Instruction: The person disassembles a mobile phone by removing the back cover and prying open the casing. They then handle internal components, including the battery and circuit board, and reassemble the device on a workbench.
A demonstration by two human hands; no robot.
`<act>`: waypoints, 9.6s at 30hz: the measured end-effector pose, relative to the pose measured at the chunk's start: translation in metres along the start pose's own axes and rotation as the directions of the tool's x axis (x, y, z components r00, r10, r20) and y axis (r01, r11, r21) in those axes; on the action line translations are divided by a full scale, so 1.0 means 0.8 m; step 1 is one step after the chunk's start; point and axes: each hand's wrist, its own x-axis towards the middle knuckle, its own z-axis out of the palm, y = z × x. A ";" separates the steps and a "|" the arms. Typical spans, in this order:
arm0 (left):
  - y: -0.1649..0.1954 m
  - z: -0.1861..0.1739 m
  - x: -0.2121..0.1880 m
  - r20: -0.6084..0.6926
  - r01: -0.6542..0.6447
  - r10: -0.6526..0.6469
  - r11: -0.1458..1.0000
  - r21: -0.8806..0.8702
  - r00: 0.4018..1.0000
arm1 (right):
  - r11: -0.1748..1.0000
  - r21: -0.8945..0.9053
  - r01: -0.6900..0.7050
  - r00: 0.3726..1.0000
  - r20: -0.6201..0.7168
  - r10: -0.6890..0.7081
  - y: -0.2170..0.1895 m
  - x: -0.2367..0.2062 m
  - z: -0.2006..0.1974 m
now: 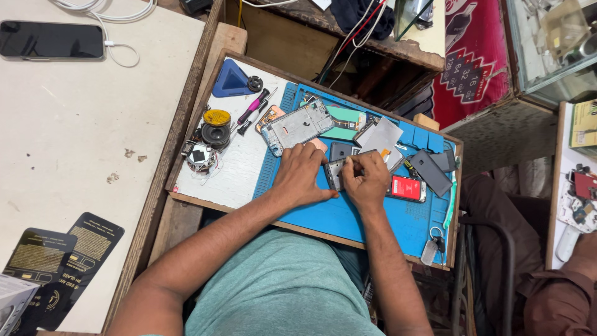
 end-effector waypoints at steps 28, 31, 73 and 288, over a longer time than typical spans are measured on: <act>0.013 -0.016 -0.009 -0.058 -0.001 -0.001 1.000 -0.030 0.998 | 0.972 0.234 0.032 0.964 0.250 -0.092 -0.012 -0.002 -0.010; 0.015 -0.021 -0.008 -0.014 0.004 -0.004 1.000 -0.017 1.000 | 0.975 0.215 0.047 0.965 0.243 -0.100 -0.019 0.004 -0.010; 0.013 -0.020 -0.010 0.042 0.031 -0.031 0.999 0.019 0.999 | 0.969 -0.022 0.244 0.940 0.251 -0.231 -0.011 -0.009 -0.023; -0.003 0.000 0.003 -0.054 -0.068 0.063 0.993 -0.093 0.997 | 0.652 0.714 -0.257 0.903 -0.063 0.425 0.072 -0.002 -0.028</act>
